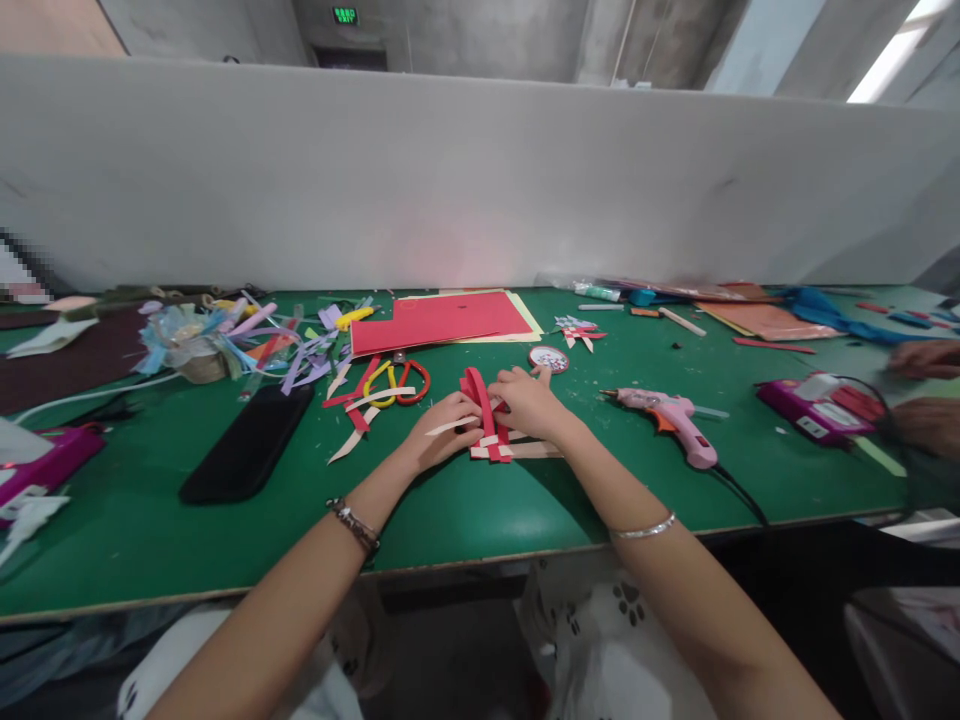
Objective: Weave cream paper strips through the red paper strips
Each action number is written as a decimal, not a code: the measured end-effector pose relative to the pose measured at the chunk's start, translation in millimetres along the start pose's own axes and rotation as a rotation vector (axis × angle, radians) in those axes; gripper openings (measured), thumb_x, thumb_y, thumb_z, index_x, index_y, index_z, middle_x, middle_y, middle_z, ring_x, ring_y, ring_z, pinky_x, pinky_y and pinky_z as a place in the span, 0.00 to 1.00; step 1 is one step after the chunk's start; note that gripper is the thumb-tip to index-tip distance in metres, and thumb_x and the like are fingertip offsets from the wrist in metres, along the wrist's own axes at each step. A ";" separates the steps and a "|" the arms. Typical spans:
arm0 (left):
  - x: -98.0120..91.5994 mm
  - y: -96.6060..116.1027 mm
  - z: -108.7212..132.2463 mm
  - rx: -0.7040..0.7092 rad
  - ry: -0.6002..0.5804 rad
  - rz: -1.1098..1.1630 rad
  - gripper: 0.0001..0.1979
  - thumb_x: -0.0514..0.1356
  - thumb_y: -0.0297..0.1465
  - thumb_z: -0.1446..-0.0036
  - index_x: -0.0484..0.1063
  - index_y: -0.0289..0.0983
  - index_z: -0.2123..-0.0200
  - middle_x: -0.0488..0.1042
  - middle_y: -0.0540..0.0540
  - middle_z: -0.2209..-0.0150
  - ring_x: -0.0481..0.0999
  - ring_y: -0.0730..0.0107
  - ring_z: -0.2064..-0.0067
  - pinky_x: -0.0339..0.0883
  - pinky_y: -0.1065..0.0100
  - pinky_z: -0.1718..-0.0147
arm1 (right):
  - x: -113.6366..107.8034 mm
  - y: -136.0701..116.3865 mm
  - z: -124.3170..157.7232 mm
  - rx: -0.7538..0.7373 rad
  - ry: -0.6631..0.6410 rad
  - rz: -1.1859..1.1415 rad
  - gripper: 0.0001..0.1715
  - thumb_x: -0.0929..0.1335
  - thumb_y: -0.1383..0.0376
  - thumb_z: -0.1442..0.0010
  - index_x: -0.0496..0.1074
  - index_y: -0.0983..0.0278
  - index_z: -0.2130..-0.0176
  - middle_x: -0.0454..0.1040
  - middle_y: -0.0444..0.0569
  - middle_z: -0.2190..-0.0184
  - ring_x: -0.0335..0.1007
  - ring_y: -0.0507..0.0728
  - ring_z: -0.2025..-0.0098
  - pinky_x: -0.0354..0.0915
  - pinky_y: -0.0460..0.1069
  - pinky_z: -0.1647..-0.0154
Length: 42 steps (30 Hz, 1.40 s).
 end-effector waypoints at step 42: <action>-9.5 5.8 10.9 -0.074 -0.201 -0.333 0.30 0.57 0.48 0.56 0.62 0.39 0.51 0.52 0.40 0.45 0.51 0.50 0.44 0.49 0.51 0.48 | 12.2 15.3 16.6 0.234 -0.098 -0.426 0.17 0.57 0.66 0.45 0.69 0.66 0.77 0.68 0.45 0.78 0.61 0.51 0.73 0.48 0.45 0.71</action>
Point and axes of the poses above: each hand's wrist, its own z-axis away from the middle knuckle, its own x-axis out of the palm, y = z × x, the point moved 1 cm from there along -z, towards the middle knuckle
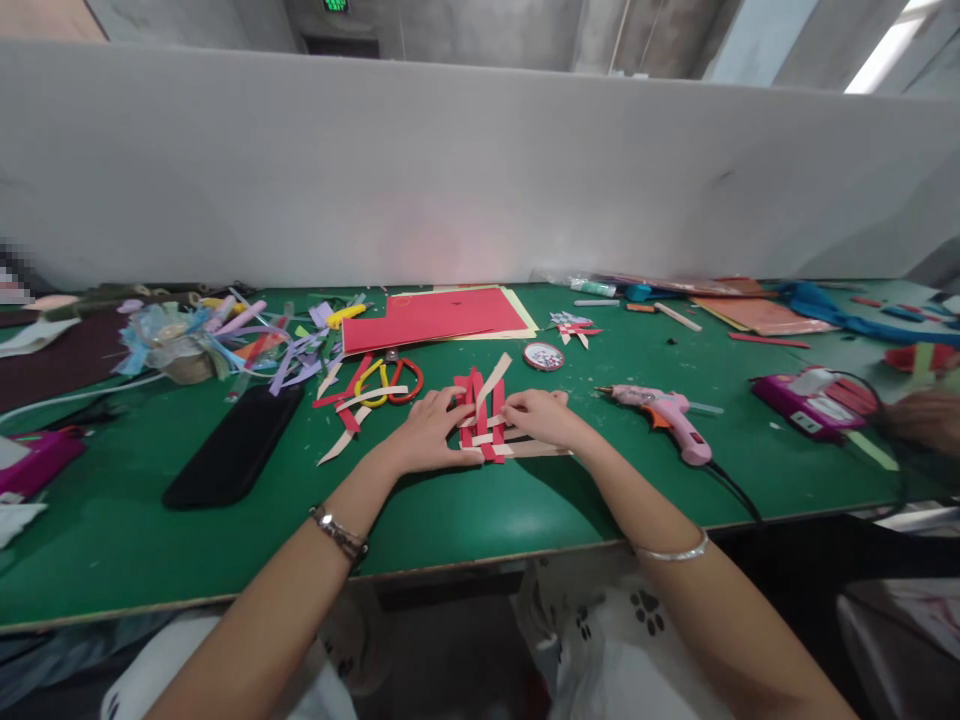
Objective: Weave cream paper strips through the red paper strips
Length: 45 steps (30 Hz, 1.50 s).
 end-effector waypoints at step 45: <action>-2.2 18.3 7.9 -0.023 0.156 -0.179 0.15 0.54 0.42 0.50 0.67 0.37 0.66 0.67 0.44 0.63 0.67 0.61 0.61 0.60 0.64 0.65 | -7.7 -17.3 34.1 -0.277 -0.044 0.098 0.24 0.66 0.66 0.52 0.61 0.58 0.53 0.67 0.52 0.55 0.59 0.60 0.50 0.37 0.65 0.47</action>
Point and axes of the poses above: each hand's wrist, its own z-axis away from the middle knuckle, its own x-axis out of the palm, y = z × x, the point moved 1 cm from there along -z, towards the middle knuckle
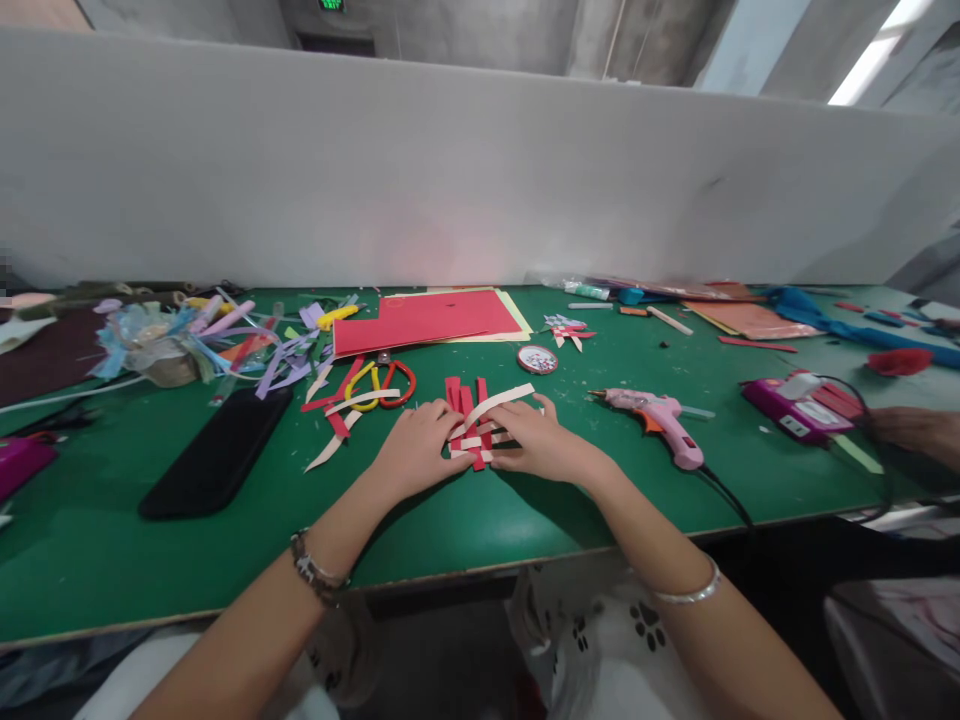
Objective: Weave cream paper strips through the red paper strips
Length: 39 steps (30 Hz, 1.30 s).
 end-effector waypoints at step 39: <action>10.6 -4.2 -10.4 -0.032 0.007 0.434 0.15 0.57 0.35 0.52 0.63 0.36 0.60 0.64 0.47 0.65 0.65 0.65 0.63 0.60 0.67 0.66 | 17.0 42.4 -66.4 0.139 0.209 -0.684 0.04 0.66 0.67 0.58 0.65 0.67 0.78 0.67 0.42 0.80 0.59 0.48 0.77 0.57 0.44 0.76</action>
Point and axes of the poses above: each hand's wrist, its own z-axis away from the middle knuckle, its own x-axis out of the palm, y = z × x, the point moved 1 cm from there along -z, towards the middle knuckle
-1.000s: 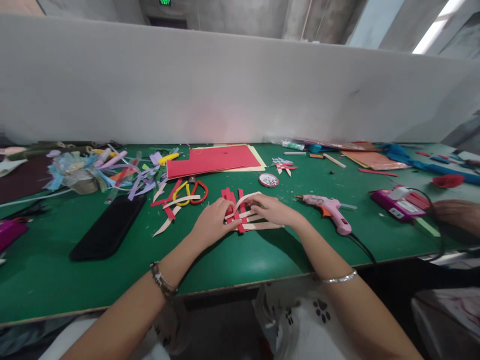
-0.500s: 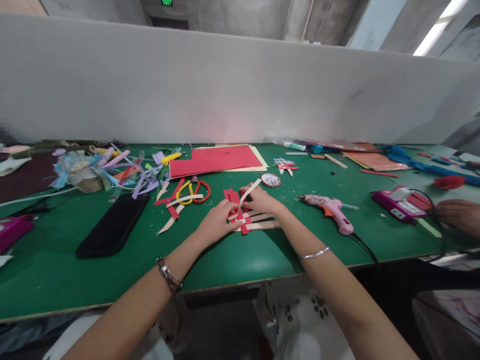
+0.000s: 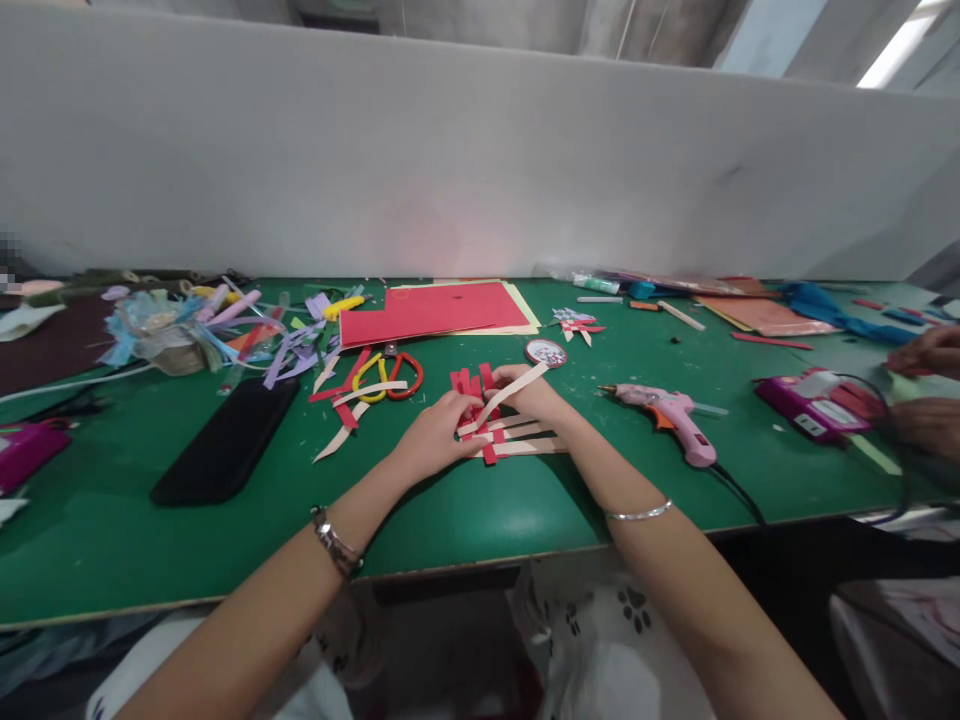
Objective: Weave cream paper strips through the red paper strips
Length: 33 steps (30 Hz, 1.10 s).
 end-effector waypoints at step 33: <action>-4.2 25.8 -10.9 0.025 -0.105 -0.304 0.07 0.53 0.32 0.47 0.68 0.36 0.69 0.69 0.49 0.71 0.69 0.67 0.67 0.55 0.69 0.71 | -2.2 -11.3 17.6 -0.010 0.134 -0.087 0.09 0.65 0.66 0.59 0.58 0.64 0.84 0.58 0.37 0.86 0.55 0.47 0.80 0.54 0.43 0.80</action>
Point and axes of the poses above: each hand's wrist, its own z-axis away from the middle knuckle, its own x-axis out of the palm, y = z × x, the point moved 1 cm from there along -z, towards the middle knuckle
